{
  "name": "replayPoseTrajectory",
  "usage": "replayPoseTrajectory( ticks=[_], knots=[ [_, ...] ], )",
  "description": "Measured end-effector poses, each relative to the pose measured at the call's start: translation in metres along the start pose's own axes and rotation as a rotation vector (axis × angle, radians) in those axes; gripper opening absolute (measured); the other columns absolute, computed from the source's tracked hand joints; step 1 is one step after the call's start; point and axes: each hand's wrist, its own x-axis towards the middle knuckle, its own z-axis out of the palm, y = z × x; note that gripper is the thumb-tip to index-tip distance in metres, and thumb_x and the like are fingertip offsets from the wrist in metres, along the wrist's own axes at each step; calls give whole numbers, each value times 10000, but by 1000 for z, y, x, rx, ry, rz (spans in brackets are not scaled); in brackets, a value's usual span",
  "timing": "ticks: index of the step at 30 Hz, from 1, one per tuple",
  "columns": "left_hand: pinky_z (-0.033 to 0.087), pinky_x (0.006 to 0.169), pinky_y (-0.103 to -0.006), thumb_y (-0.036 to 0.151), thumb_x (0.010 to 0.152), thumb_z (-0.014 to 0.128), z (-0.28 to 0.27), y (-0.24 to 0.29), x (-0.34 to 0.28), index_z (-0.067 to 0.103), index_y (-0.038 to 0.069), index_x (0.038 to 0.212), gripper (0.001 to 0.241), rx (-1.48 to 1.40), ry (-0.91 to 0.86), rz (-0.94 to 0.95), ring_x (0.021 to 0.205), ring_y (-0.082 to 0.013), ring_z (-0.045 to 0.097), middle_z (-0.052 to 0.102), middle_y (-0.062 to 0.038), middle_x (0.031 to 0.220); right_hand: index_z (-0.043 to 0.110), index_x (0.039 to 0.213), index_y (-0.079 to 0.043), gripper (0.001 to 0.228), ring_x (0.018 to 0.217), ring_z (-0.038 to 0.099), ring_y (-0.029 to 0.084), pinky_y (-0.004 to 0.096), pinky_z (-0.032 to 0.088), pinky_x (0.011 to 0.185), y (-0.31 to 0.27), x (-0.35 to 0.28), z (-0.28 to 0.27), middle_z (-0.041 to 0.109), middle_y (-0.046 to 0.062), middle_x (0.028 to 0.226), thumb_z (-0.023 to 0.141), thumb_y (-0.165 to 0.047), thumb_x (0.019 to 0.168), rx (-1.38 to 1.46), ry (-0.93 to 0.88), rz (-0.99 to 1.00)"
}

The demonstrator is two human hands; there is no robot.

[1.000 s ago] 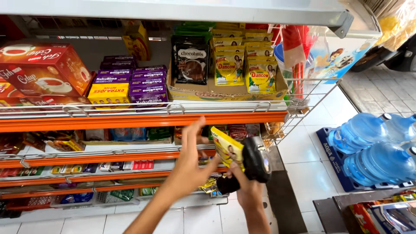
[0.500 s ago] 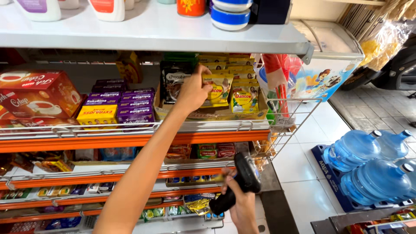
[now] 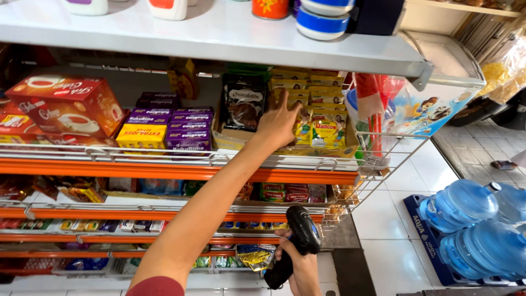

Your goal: The person restocks store shelves by taking various packaged food and drink items from a cardboard box, scanning each item's barcode with a handheld scanner, and placing them onto the shelves.

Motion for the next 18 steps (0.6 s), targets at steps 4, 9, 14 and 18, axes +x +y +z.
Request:
replayPoseTrajectory(
  ticks=[4,9,14,18],
  knots=[
    [617,662,-356,14,780,749,11,-3,12,277,166,1602,960,106,24,48,813,-259,724,43,-259,1678,575,992,-13,197,680,603,196,368,505,633,10,0,7,686,189,1060,666,62,835,-55,-6,72],
    [516,899,-487,199,842,773,-3,-6,-35,502,79,1377,612,-138,522,267,1018,-371,605,376,-245,1432,581,1005,4,198,665,610,203,372,516,614,35,0,11,673,179,1006,669,45,832,-132,-115,33],
    [483,971,-449,89,950,667,20,-46,-203,579,56,1191,259,-561,773,326,1119,-376,560,549,-159,1208,666,1058,34,216,688,628,196,358,519,628,72,4,21,691,146,911,692,-36,856,-311,-194,45],
    [519,804,-379,18,907,670,69,-119,-317,628,33,1116,214,-666,752,-30,981,-317,602,555,-133,1079,666,1060,29,233,690,618,188,355,524,640,114,4,51,706,127,921,701,-25,835,-369,-281,129]
  ],
)
